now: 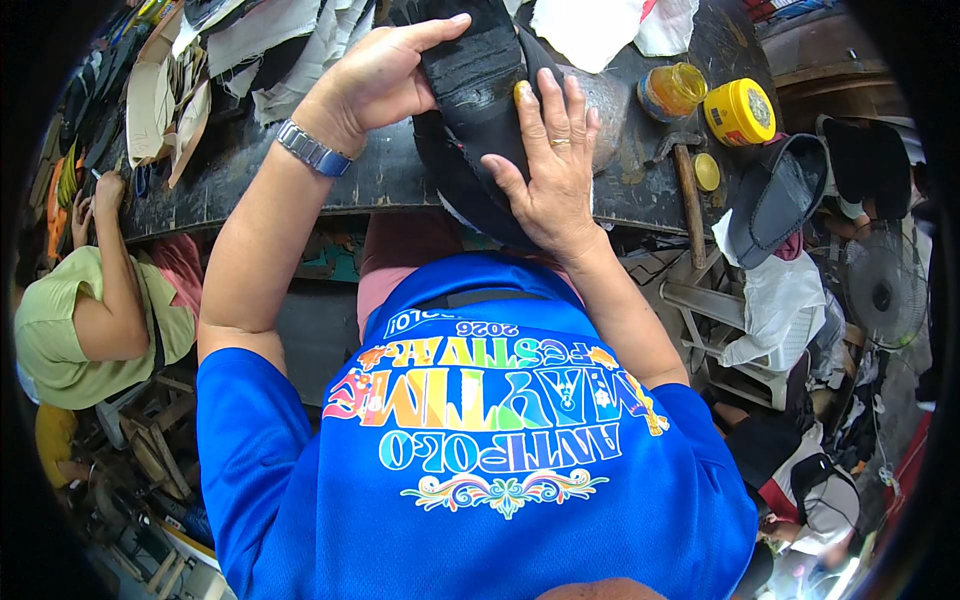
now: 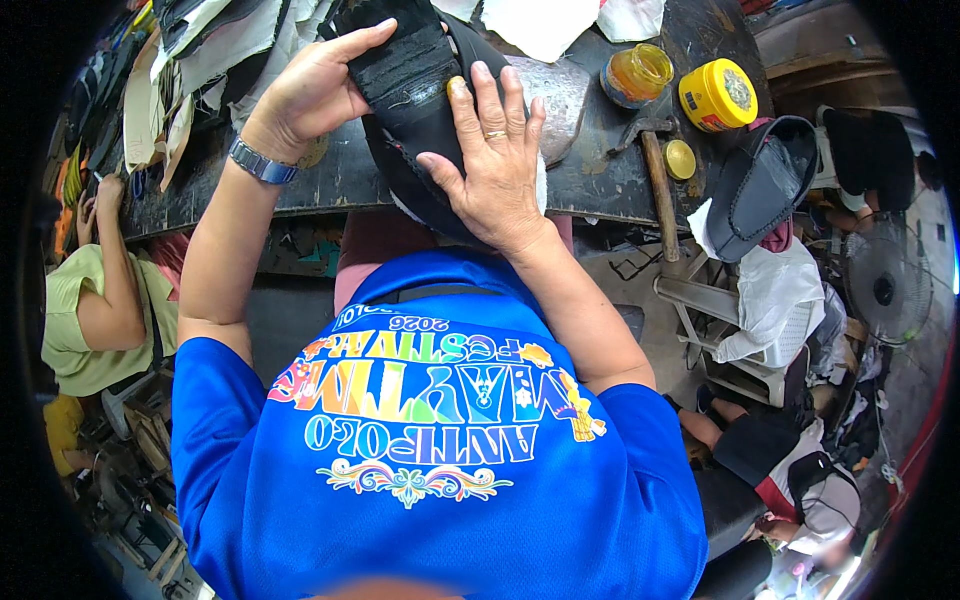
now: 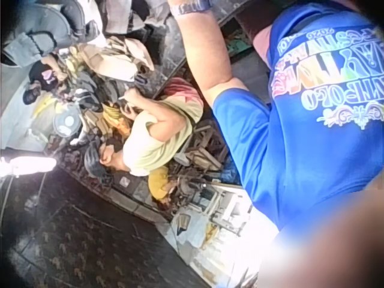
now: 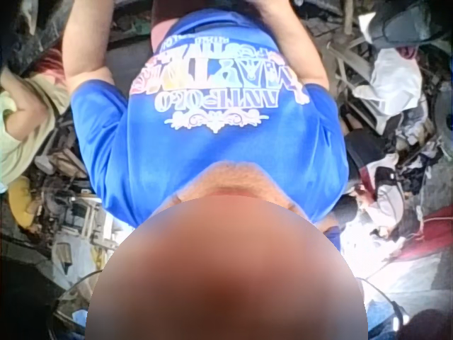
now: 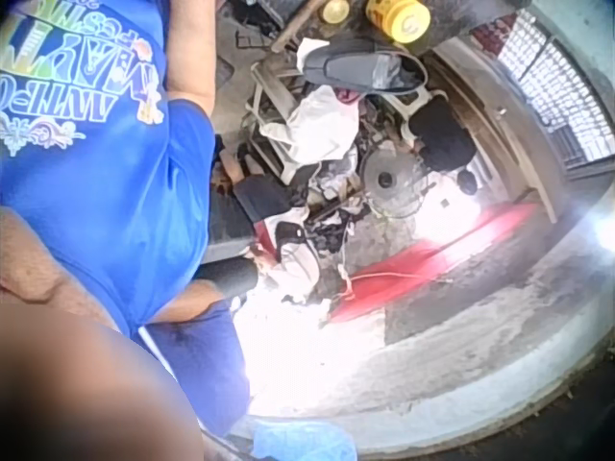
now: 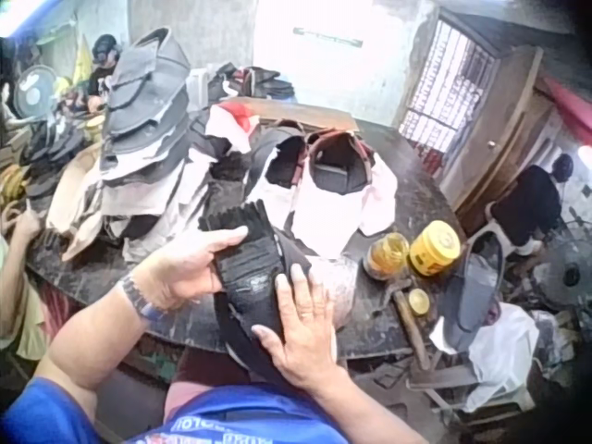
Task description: The person applies adhesive to the interior lining and sole of a black slip-on shoe, pressing the lining into place and smoothing the sole. They repeat the process on a second shoe, handling each shoe one at a time.
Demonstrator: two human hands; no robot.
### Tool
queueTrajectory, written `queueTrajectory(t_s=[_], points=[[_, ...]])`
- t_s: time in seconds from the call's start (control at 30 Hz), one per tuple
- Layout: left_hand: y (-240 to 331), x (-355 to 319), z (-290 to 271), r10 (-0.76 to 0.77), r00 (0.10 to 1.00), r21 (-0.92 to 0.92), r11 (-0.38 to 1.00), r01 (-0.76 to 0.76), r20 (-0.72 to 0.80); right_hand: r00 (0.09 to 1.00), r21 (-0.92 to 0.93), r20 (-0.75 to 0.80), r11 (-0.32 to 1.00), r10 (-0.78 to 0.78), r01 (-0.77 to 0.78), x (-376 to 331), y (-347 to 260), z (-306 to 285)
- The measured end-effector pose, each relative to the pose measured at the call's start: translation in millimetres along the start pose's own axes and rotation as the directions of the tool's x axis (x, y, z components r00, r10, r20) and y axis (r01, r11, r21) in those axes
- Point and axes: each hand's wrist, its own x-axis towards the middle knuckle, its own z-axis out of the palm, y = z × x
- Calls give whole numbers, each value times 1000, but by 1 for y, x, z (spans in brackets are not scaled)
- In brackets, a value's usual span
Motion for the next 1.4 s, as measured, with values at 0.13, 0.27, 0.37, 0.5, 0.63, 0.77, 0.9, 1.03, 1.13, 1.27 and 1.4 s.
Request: queueTrajectory(t_s=[0.13,0.27,0.37,0.5,0.63,0.77,0.9,1.03,1.13,1.27,1.4], points=[[1,0,-5,-4,1000,-5,1000,4,12,999,-63,44,998,-24,27,-1,-1,5],[2,4,-11,-44,989,-55,997,52,142,995,-100,87,994,-38,47,0,0,3],[-4,10,-8,-140,983,-331,928,173,122,994,-108,92,992,-58,68,-1,-1,0],[-3,10,-9,-77,978,-224,967,120,192,987,-147,138,983,-87,108,-1,-4,-1],[-5,10,-8,-53,987,-228,970,87,152,974,-220,167,958,-150,185,0,-8,0],[-4,9,-9,-67,987,-217,971,99,149,975,-125,137,973,-176,194,1,-12,1],[2,6,-7,-56,988,-165,983,79,141,995,331,-52,939,-81,94,4,0,-17],[3,-4,-5,30,1000,-17,999,-30,-3,945,405,-279,913,169,-44,17,44,-57],[2,-4,-7,65,997,-1,998,-65,28,890,263,-370,949,268,-176,37,98,-96],[3,6,-15,78,972,-99,993,-57,223,919,250,-183,920,350,-301,53,153,-123],[-1,7,-16,72,957,-235,972,-4,282,945,29,-32,946,325,-324,58,181,-127]])
